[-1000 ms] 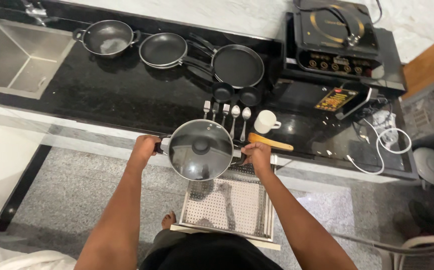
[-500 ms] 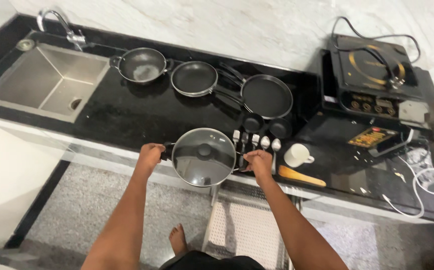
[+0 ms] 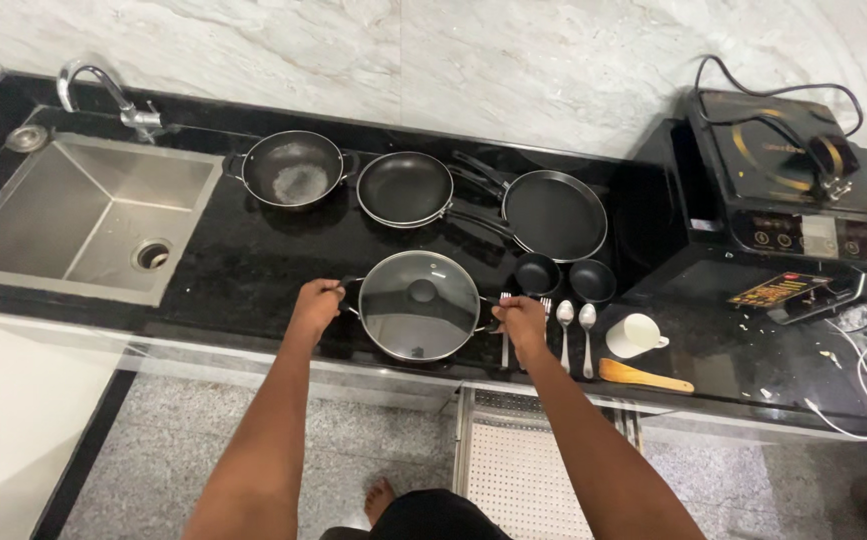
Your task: The person organizes kitchenware by taking various pans, pots, and a lid out of a drawer and arranging them on the countertop. They handle the items one by one, placing them in a neat row next to the sink and an induction cooktop.
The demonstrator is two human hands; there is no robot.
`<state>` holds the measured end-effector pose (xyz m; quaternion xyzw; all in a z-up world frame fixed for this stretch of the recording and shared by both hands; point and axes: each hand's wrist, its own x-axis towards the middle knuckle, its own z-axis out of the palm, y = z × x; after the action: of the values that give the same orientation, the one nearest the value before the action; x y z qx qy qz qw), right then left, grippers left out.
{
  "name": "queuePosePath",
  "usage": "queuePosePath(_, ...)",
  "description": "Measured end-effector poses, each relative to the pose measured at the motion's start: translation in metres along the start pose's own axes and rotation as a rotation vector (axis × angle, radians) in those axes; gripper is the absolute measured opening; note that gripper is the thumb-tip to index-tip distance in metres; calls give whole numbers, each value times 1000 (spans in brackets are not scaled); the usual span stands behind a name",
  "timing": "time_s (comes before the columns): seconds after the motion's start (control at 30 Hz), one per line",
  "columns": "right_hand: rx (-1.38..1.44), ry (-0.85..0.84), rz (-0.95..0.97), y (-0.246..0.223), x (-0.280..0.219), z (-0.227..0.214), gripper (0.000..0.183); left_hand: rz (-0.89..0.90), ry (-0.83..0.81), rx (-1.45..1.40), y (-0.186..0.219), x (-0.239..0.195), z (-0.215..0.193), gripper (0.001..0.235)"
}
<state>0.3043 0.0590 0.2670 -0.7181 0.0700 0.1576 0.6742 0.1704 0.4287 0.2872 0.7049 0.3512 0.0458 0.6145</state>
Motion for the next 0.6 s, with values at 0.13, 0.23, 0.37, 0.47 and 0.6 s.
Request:
queuePosePath(0.13,-77,27,-7,4,12,13,20,51,-17,-1,-7,26,-3,28)
queuePosePath(0.23,-92,28,-20,3,16,24,21,42,-11,22,-14,35,-10,28)
queuePosePath(0.37,-139,46,-13,2,18,35,22,41,-6,36,-18,38,-18,28)
queuePosePath(0.47,-142,70,1,4,19,40,22,14,-7,54,-18,36,-21,27)
queuePosePath(0.6,-155,81,12,9,20,45,22,-2,1,71,-16,37,-23,27)
